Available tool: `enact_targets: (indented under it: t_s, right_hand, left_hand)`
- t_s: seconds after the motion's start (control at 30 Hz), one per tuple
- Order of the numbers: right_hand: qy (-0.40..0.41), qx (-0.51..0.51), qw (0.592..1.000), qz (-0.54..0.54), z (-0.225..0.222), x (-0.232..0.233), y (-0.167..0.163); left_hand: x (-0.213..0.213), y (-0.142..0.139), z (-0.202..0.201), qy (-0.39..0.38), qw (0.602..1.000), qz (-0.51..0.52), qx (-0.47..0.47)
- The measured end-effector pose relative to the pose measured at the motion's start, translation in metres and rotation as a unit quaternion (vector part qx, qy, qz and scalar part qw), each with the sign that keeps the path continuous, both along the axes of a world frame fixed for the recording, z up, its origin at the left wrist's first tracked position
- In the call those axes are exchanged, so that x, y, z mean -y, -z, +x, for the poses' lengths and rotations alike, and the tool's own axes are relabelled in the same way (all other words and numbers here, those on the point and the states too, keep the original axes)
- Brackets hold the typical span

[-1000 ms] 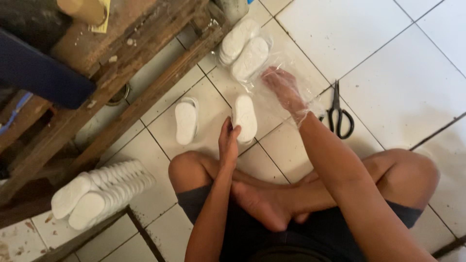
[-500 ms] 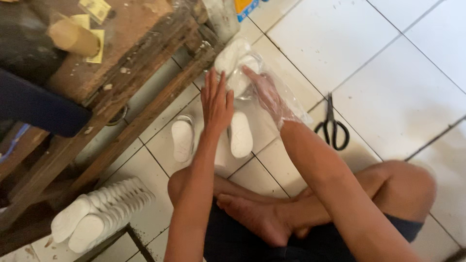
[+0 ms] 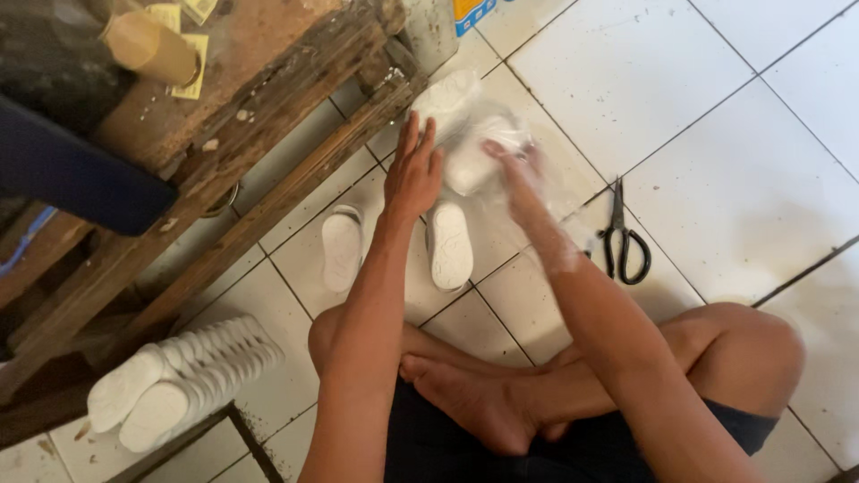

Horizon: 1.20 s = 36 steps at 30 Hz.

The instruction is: The person sits on the floor, unpacks a plastic-wrapped stack of white shoe insoles, and trims the edges of each insole with scissors. The person handles the insoles one at a time, rotating them to cut along the perimeter, and places the trimmed insoles on the floor.

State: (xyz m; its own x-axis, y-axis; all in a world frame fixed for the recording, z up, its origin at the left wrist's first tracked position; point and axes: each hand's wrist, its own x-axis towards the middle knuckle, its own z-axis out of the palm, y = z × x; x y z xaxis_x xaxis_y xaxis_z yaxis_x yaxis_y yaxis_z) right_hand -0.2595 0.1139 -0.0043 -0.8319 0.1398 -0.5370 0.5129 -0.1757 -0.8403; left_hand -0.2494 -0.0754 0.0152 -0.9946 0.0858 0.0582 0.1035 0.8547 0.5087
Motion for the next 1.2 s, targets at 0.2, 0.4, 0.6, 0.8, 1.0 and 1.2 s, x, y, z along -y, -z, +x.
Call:
enact_targets:
  t_s: [0.2,0.4,0.6,0.8,1.0,1.2]
  right_hand:
    - [-0.079,-0.045,0.995,-0.041,0.073,-0.153,0.018]
    - [-0.040,-0.060,0.997,-0.029,0.098,-0.289,-0.019]
    - [0.063,0.116,0.990,0.042,0.108,-0.333,-0.019]
    - [0.109,0.053,0.957,0.264,0.119,-0.341,-0.008]
    - [0.041,-0.199,0.951,0.232,0.161,-0.268,0.013]
    - [-0.162,-0.161,0.972,0.062,0.117,-0.136,0.017]
  left_hand:
    - [-0.002,0.007,0.000,-0.011,1.000,0.001,-0.003]
    - [-0.001,0.016,-0.004,0.008,0.999,-0.024,-0.027]
    - [-0.068,0.007,0.033,-0.024,0.993,0.010,-0.113]
    - [-0.208,-0.003,0.121,0.052,0.997,0.037,-0.052]
    - [-0.205,-0.003,0.117,0.071,0.987,-0.062,-0.133]
    - [-0.180,-0.028,0.110,0.082,0.970,0.087,-0.212]
